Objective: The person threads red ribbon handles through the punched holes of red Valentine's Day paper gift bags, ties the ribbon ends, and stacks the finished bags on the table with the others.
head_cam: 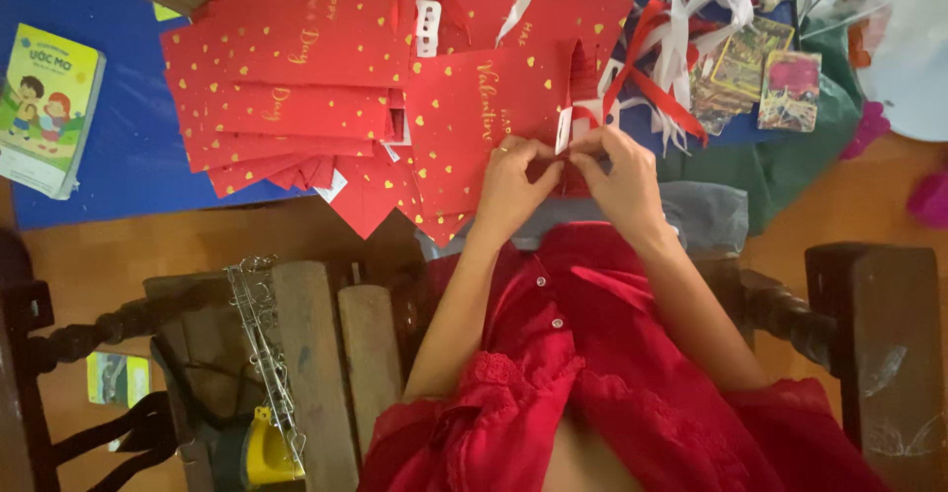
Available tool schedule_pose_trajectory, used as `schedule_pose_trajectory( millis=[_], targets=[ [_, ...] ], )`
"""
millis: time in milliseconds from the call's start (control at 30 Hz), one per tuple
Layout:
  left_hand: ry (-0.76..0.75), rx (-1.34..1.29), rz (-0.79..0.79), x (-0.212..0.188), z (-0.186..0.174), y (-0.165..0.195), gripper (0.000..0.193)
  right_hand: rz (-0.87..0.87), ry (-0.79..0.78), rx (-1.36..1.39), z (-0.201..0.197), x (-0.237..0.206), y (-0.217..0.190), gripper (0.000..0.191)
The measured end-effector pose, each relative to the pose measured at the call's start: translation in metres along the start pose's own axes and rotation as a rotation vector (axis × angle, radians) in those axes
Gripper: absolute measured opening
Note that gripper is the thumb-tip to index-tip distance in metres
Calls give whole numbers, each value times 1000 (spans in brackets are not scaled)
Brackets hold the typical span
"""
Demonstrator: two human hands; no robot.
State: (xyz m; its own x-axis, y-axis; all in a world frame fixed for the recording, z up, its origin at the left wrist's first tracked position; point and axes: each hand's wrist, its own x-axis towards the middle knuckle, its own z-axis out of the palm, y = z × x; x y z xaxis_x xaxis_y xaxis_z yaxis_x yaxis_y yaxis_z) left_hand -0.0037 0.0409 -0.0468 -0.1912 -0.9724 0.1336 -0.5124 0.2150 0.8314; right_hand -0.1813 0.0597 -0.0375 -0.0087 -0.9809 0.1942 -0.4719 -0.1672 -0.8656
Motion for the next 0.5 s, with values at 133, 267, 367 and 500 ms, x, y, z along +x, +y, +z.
schedule_pose_trajectory(
  millis=[133,267,367,500],
  targets=[
    [-47,-48,10,1,-7,3,23,30,11,47,4,2,8,14],
    [-49,-74,20,-1,-11,5,23,132,21,30,8,2,13,14],
    [4,-124,-2,0,-6,8,22,100,17,77,8,3,16,14],
    [79,-51,45,2,1,9,15,93,11,84,8,3,21,16]
  ],
)
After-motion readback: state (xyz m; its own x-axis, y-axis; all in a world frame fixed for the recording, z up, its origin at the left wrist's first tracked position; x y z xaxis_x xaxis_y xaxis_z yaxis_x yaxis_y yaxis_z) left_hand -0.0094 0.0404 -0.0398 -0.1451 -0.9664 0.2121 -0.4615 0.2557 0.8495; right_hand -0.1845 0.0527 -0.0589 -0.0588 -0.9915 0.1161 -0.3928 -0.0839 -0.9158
